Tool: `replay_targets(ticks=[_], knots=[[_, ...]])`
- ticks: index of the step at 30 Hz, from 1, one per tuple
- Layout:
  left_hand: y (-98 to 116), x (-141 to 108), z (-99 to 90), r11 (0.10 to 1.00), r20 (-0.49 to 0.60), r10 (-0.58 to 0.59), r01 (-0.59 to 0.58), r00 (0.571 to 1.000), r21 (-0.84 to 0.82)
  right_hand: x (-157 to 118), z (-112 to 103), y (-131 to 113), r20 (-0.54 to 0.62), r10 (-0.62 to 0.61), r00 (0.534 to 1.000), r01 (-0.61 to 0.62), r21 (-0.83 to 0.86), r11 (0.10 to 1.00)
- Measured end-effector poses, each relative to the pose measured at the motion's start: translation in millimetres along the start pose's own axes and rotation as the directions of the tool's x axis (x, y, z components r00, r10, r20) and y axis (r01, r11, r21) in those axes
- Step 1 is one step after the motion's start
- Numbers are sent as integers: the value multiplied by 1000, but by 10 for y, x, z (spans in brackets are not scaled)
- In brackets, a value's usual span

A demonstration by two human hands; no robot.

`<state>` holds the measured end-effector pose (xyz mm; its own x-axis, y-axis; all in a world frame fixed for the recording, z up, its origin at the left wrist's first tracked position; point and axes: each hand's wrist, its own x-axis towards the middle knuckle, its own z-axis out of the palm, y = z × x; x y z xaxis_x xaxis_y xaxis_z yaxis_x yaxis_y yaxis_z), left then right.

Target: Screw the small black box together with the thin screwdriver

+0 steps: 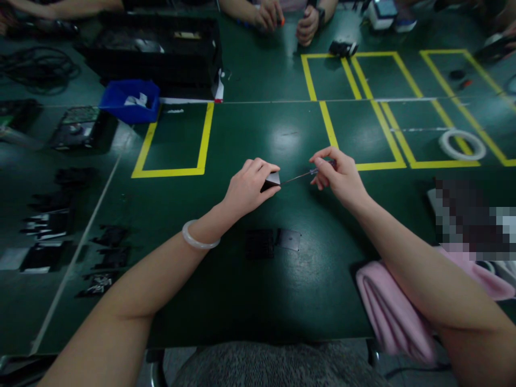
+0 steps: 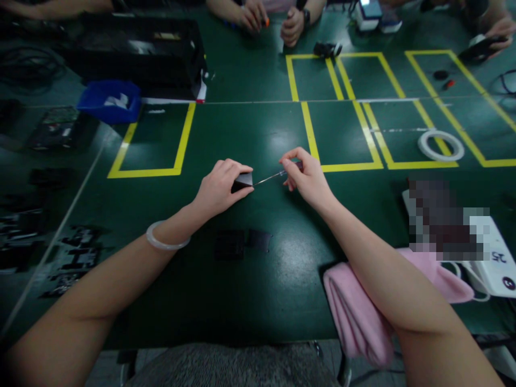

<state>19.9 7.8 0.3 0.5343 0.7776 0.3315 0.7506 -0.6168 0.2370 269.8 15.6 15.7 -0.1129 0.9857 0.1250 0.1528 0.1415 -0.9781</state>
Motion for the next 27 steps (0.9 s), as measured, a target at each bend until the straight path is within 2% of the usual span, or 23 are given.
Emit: replay_targets(ticks=[3, 10, 16, 27], knots=[[1, 1, -1, 1000, 5, -6, 6, 1000, 2, 5, -2, 4, -6, -1, 1000, 1, -43, 999], [2, 1, -1, 1000, 9, -13, 13, 1000, -15, 0, 10, 11, -2, -37, 999, 37, 2, 999], [0, 0, -1, 1000, 6, -3, 3, 1000, -5, -5, 0, -6, -1, -11, 1000, 11, -49, 999], [4, -2, -10, 1000, 4, -7, 7, 1000, -14, -10, 3, -23, -5, -2, 1000, 2, -28, 1000]])
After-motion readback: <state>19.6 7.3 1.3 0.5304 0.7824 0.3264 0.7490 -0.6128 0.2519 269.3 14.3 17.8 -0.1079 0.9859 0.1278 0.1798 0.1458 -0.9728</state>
